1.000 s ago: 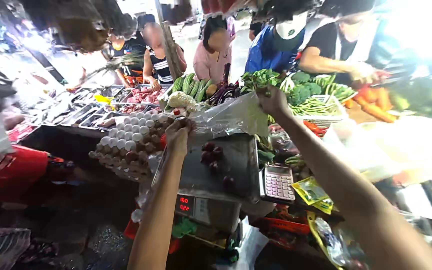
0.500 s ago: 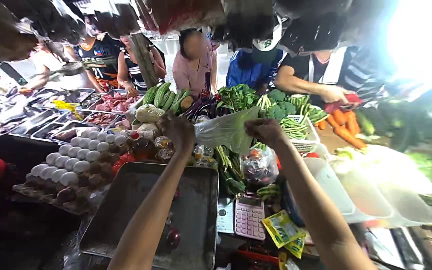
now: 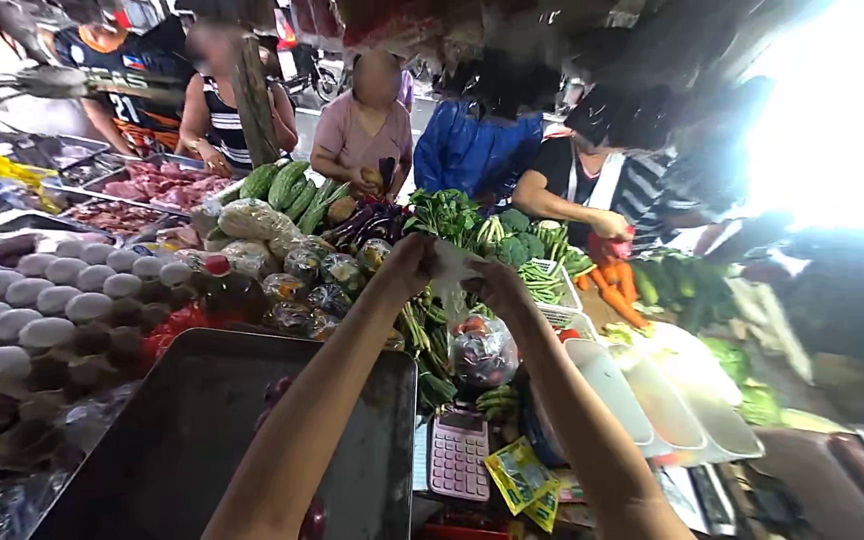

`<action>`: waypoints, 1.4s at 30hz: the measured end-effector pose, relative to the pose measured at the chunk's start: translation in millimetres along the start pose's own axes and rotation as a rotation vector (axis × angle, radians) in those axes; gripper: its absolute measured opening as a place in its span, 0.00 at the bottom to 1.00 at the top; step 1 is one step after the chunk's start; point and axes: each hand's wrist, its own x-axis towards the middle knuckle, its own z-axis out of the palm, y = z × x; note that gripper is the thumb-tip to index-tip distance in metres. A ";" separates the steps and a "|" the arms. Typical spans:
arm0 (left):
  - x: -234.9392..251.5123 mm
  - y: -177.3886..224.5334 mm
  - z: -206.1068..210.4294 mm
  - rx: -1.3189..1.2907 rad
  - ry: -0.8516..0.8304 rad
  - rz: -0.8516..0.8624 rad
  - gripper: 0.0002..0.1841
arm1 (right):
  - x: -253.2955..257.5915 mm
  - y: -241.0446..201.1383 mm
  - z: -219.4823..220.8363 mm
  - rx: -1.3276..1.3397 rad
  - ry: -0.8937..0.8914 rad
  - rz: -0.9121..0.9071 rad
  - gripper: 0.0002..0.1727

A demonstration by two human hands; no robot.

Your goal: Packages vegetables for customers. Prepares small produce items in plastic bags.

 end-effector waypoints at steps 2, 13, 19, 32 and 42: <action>5.3 -5.8 -9.5 0.429 -0.081 0.190 0.22 | -3.0 -0.8 4.8 0.152 -0.034 0.021 0.09; 70.5 -3.8 -29.0 0.472 -0.242 0.189 0.22 | 45.5 14.6 -8.0 -1.177 0.024 -0.471 0.22; 122.2 -7.1 -27.0 1.158 -0.085 0.375 0.07 | 129.6 2.9 -15.5 -1.056 -0.111 -0.145 0.19; 193.8 29.3 -1.1 1.165 0.065 -0.229 0.13 | 229.3 -34.1 2.2 -1.141 -0.489 0.219 0.42; 210.4 9.2 -23.9 1.043 0.057 -0.060 0.34 | 220.2 -20.6 9.7 -1.026 -0.384 0.057 0.44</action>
